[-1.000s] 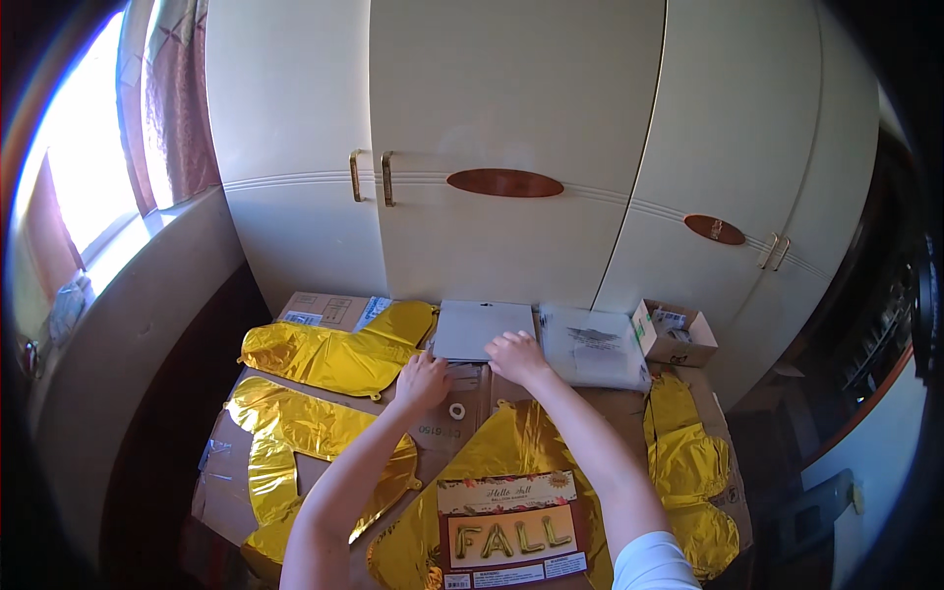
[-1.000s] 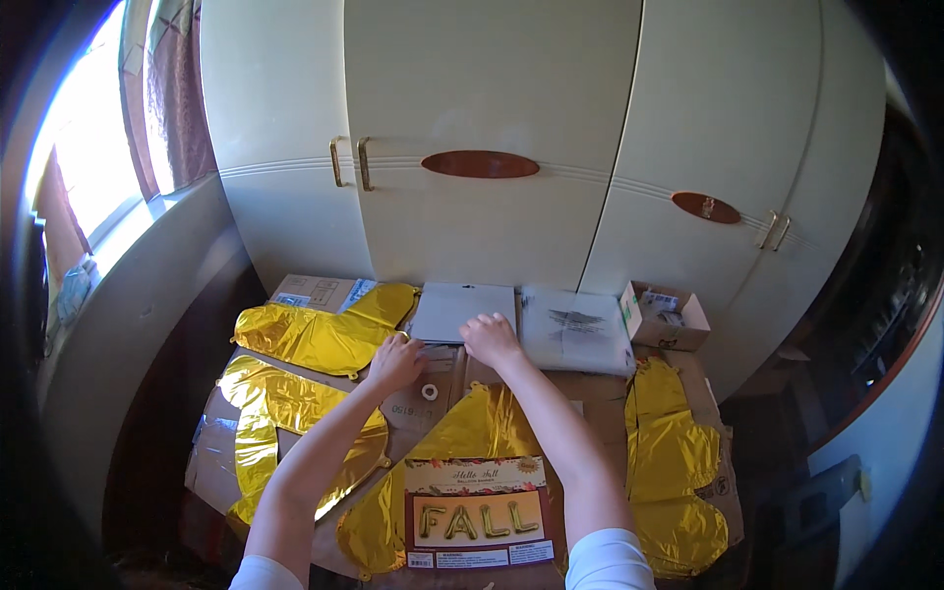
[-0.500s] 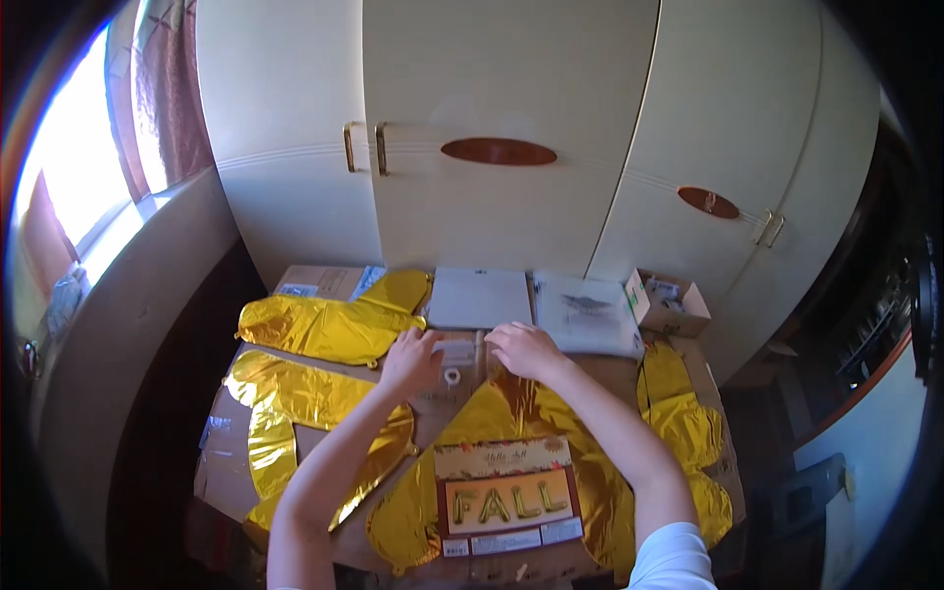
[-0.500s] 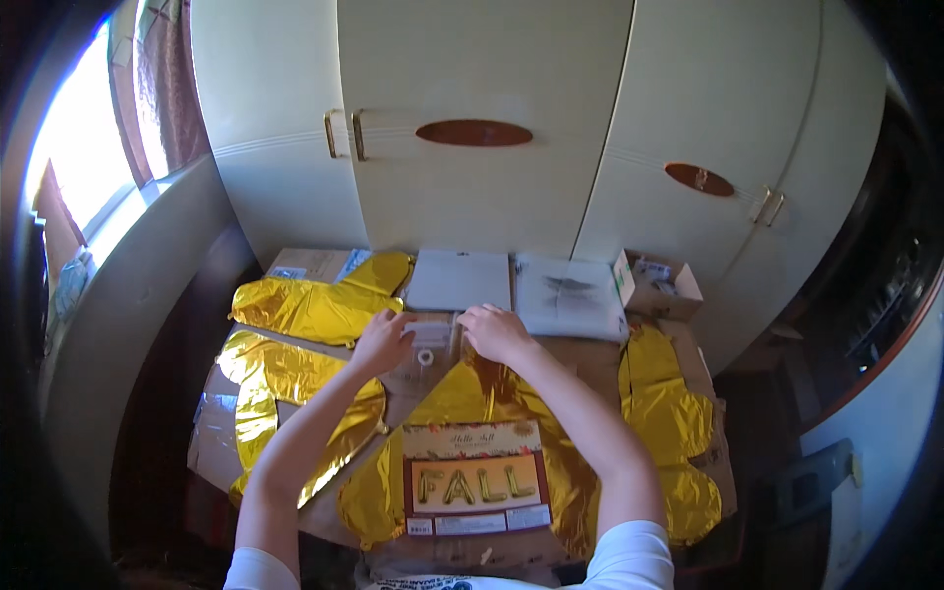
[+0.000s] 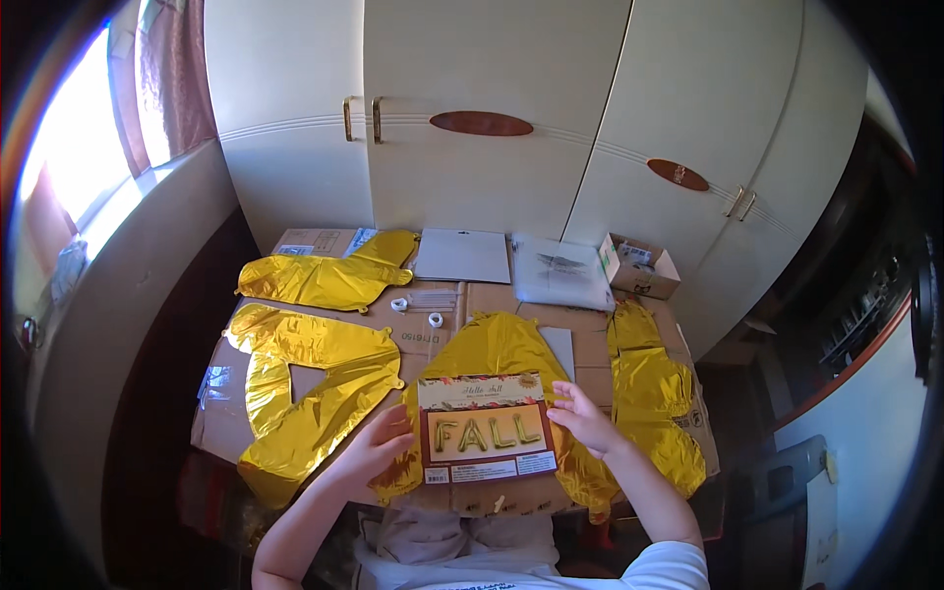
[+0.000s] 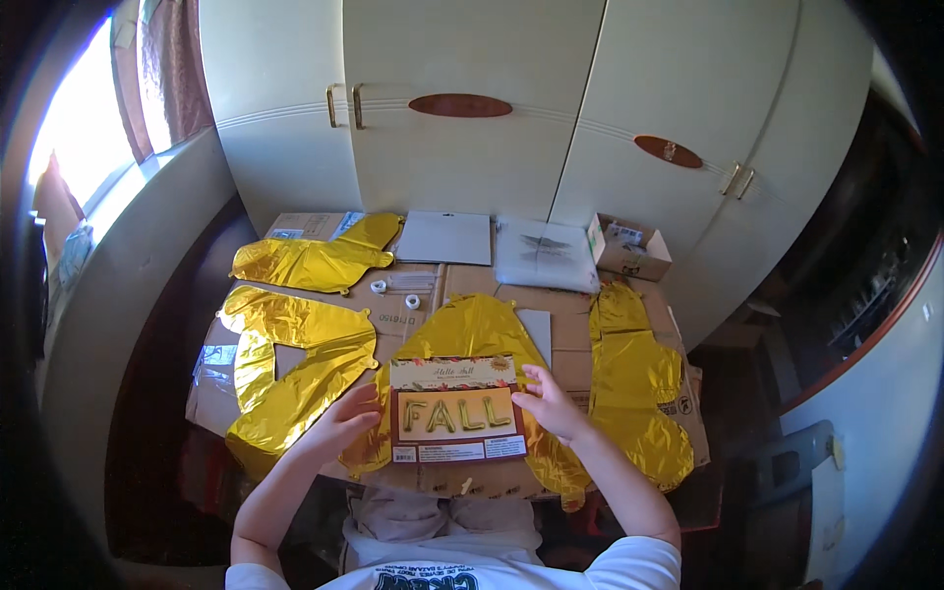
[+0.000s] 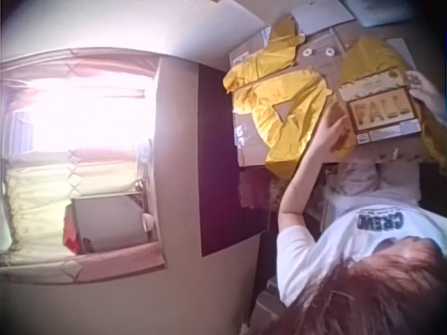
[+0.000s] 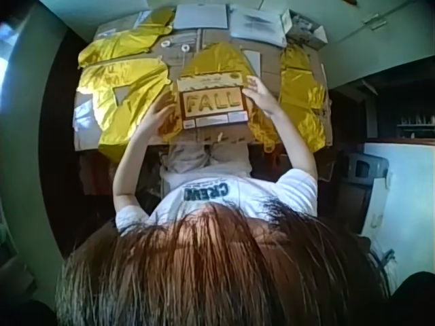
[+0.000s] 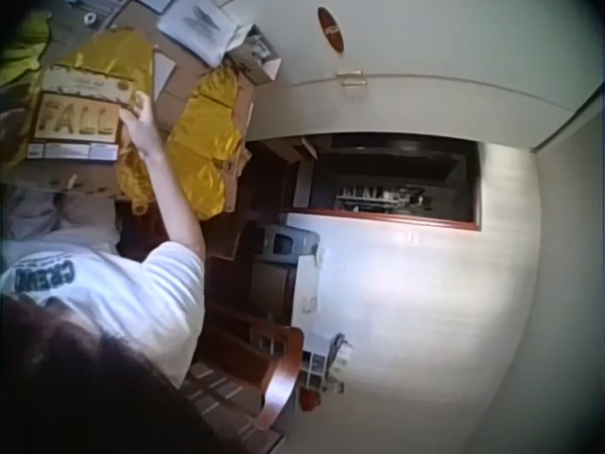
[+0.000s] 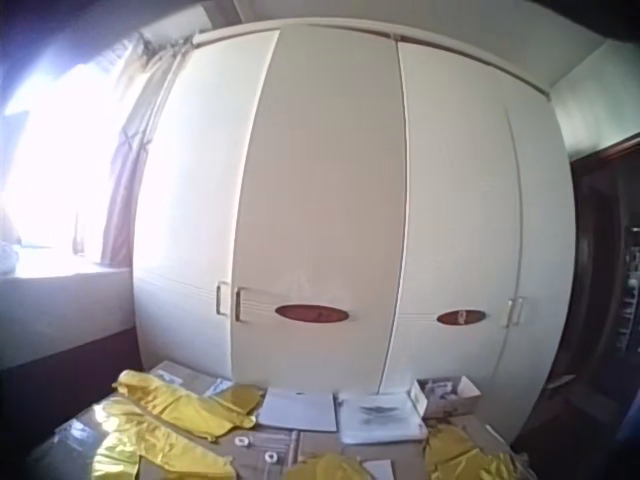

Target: The recorder is packaging gold letter balloons and attaching stickers to instruction cards.

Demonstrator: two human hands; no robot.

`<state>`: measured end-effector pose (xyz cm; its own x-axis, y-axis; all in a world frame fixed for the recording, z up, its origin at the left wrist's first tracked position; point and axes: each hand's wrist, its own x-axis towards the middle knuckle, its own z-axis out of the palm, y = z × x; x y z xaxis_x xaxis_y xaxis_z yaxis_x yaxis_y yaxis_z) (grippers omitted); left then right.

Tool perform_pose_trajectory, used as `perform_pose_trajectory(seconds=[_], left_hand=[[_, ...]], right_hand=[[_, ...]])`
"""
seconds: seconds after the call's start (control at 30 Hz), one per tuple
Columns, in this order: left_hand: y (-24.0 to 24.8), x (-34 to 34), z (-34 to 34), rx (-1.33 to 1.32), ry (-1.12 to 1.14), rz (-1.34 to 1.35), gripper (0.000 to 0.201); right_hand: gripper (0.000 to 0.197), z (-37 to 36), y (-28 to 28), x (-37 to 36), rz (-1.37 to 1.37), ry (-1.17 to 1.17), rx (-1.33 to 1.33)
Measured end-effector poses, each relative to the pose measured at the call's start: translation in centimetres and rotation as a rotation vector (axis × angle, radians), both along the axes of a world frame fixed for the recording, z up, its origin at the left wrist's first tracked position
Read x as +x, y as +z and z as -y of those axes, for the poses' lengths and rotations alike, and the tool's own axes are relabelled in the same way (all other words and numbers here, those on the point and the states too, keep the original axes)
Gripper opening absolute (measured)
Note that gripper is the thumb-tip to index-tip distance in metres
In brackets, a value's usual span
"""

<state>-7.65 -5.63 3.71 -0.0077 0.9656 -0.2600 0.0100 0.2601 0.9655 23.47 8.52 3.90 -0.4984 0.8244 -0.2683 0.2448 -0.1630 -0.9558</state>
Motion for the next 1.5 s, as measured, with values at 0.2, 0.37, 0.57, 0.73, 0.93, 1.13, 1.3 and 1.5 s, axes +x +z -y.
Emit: perform_pose_trajectory(seconds=[0.2,0.37,0.57,0.73,0.93,1.13,1.3,1.5], left_hand=[[-1.4,1.7,-0.6,-0.05,0.177,0.416,0.058],[-1.8,1.6,-0.7,-0.049,0.15,0.39,0.056],[-0.4,2.6,-0.1,0.009,0.096,0.344,0.052],[-0.3,2.9,0.1,0.061,0.079,0.3,0.05],[-0.6,3.1,-0.1,0.045,0.156,0.477,0.049],[-1.8,3.9,-0.2,0.073,0.282,0.496,0.054],[-3.0,3.9,-0.6,0.136,0.192,0.468,0.048],[-0.7,5.0,1.1,0.424,0.143,0.34,0.037]], right_hand=[[0.061,0.6,0.3,-0.6,-0.153,-0.106,-0.144],[0.068,0.4,-0.9,-0.3,-0.094,0.045,-0.07],[0.071,1.0,0.5,-0.6,-0.127,0.062,-0.038],[0.069,1.3,1.3,-0.7,-0.178,0.069,-0.052],[0.066,1.0,1.3,-0.3,-0.171,0.02,-0.107],[0.061,0.7,1.2,0.6,-0.322,-0.116,-0.202],[0.052,1.8,1.1,0.4,-0.515,-0.155,-0.225],[0.027,4.8,1.6,-0.9,-0.619,-0.136,0.075]])
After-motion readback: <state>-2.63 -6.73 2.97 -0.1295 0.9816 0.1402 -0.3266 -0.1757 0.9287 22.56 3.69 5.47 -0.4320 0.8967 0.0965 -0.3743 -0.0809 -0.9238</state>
